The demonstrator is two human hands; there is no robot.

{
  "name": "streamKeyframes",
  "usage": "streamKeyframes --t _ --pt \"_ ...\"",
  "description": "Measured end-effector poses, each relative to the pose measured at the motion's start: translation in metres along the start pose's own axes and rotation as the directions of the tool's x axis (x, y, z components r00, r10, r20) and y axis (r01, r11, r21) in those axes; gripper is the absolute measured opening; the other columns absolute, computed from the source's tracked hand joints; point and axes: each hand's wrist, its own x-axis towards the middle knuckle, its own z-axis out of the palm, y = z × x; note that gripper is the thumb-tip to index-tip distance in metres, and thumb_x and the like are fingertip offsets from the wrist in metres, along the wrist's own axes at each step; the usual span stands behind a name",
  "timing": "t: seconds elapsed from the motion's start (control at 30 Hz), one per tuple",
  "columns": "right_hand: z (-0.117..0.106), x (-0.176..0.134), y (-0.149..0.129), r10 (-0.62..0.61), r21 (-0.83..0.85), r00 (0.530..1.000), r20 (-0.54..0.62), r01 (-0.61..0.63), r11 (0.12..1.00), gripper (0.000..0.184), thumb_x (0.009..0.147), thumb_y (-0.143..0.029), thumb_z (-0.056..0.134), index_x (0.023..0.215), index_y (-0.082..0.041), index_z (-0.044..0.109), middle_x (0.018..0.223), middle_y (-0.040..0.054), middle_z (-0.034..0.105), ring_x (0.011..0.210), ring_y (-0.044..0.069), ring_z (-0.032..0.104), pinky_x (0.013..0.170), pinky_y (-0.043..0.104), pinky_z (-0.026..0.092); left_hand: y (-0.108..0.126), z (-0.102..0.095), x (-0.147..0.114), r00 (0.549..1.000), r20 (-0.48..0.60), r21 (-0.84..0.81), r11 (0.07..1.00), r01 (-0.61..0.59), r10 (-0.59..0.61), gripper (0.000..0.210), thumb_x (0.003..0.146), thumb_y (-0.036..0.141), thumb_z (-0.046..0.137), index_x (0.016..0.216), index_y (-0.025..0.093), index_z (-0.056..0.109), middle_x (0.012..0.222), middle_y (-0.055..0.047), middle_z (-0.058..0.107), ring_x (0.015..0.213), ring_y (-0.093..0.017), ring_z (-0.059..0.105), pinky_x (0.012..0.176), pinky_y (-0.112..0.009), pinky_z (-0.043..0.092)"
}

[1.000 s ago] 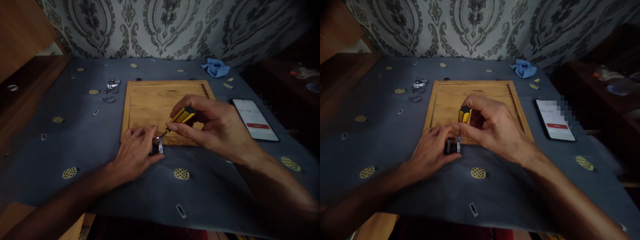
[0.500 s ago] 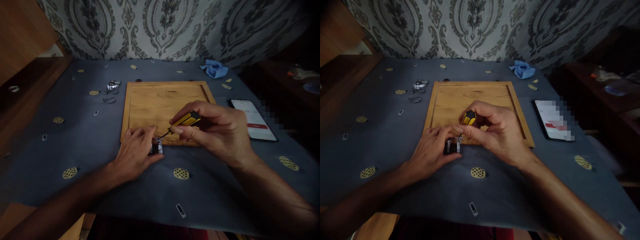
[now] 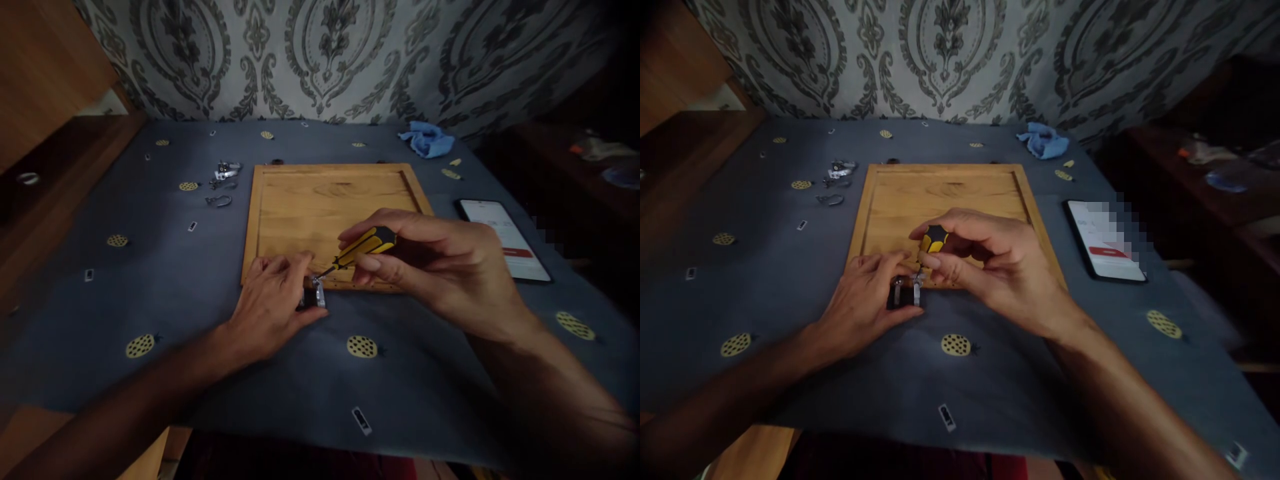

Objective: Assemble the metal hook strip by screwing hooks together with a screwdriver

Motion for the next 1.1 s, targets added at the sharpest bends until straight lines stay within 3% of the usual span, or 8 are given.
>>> streamKeyframes --t 0.2,0.4,0.57,0.9,1.1 --pt "0.005 0.000 0.006 -0.097 -0.093 0.991 -0.088 0.089 0.992 0.018 0.079 -0.039 0.085 0.083 -0.027 0.073 0.080 -0.0021 0.070 0.062 0.013 0.061 0.054 0.028 0.050 0.001 -0.001 0.000 1.000 0.020 0.021 1.000 0.021 -0.021 0.071 0.084 0.041 0.083 0.136 0.016 0.041 0.122 -0.010 0.074 0.115 -0.035 0.066 0.094 -0.049 0.047" --pt "0.006 -0.002 0.011 -0.179 -0.170 0.979 -0.100 0.161 0.972 0.021 0.081 -0.038 0.084 0.081 -0.025 0.069 0.075 -0.0030 0.066 0.063 0.013 0.059 0.055 0.029 0.045 0.002 -0.002 0.000 0.999 0.029 0.019 0.999 0.043 -0.044 0.071 0.084 0.042 0.082 0.137 0.018 0.042 0.123 -0.010 0.074 0.118 -0.035 0.065 0.098 -0.050 0.046" --pt "0.008 -0.004 0.015 -0.167 -0.213 0.973 -0.157 0.132 0.968 0.031 0.078 -0.046 0.085 0.080 -0.024 0.063 0.068 -0.0028 0.062 0.059 0.015 0.057 0.054 0.032 0.042 0.003 -0.003 0.001 0.998 0.046 -0.003 0.999 0.049 -0.049 0.069 0.084 0.040 0.082 0.136 0.018 0.042 0.123 -0.010 0.074 0.119 -0.034 0.065 0.101 -0.050 0.045" --pt "0.010 -0.004 0.011 -0.171 -0.214 0.983 -0.069 0.153 0.965 0.025 0.084 -0.047 0.079 0.087 -0.026 0.064 0.077 -0.0003 0.063 0.066 0.017 0.059 0.060 0.034 0.049 0.002 -0.002 0.000 0.999 0.015 0.009 0.999 0.051 -0.051 0.066 0.083 0.041 0.082 0.134 0.020 0.045 0.122 -0.010 0.073 0.116 -0.035 0.066 0.098 -0.051 0.046" --pt "0.010 -0.004 0.010 -0.191 -0.233 0.979 -0.075 0.169 0.958 0.024 0.087 -0.045 0.077 0.095 -0.025 0.067 0.080 -0.0005 0.064 0.064 0.015 0.062 0.060 0.032 0.052 0.005 -0.004 0.001 0.997 0.037 -0.007 0.998 0.064 -0.064 0.064 0.082 0.040 0.084 0.130 0.019 0.047 0.122 -0.011 0.074 0.116 -0.035 0.066 0.097 -0.051 0.047"
